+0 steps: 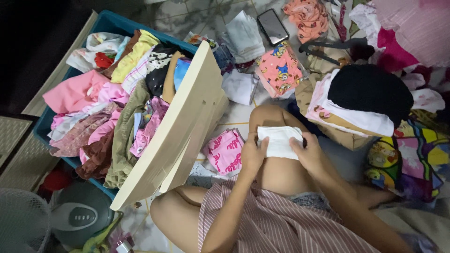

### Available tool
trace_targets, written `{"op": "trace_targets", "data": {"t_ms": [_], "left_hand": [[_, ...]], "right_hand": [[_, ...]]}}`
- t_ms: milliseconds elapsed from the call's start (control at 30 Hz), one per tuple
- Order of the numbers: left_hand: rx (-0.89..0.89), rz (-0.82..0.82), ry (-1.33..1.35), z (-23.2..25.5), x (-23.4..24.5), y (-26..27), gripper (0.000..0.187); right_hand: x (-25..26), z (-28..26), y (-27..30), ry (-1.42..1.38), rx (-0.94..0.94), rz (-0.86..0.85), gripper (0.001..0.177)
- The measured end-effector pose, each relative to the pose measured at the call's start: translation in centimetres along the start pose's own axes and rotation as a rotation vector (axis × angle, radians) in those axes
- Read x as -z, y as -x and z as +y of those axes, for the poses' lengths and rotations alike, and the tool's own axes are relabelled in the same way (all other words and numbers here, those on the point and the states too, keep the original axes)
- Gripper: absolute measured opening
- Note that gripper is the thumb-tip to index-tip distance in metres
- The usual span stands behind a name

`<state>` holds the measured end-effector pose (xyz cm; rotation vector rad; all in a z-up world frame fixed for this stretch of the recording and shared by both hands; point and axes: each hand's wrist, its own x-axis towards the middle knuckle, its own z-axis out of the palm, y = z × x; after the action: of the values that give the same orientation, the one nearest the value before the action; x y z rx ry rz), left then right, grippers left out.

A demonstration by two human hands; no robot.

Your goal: Folding various items of clothing taken from a plastic storage drawer.

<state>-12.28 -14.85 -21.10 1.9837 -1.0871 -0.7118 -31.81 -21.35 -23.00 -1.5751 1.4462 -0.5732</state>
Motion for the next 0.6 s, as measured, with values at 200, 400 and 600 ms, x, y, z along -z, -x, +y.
{"op": "trace_targets", "data": {"t_ms": [200, 400, 600], "left_hand": [[-0.111, 0.043, 0.021, -0.9, -0.1, -0.3, 0.047], [-0.231, -0.229, 0.326, -1.6, -1.4, -1.0, 0.025], [-0.052, -0.587, 0.863, -2.8, -2.5, -2.5, 0.030]], "right_hand": [[0.6, 0.2, -1.6, -0.217, 0.051, -0.013, 0.060], [0.5, -0.1, -1.7, -0.340, -0.026, -0.159, 0.043], [5.8, -5.7, 1.8, -0.758, -0.100, -0.299, 0.056]]}}
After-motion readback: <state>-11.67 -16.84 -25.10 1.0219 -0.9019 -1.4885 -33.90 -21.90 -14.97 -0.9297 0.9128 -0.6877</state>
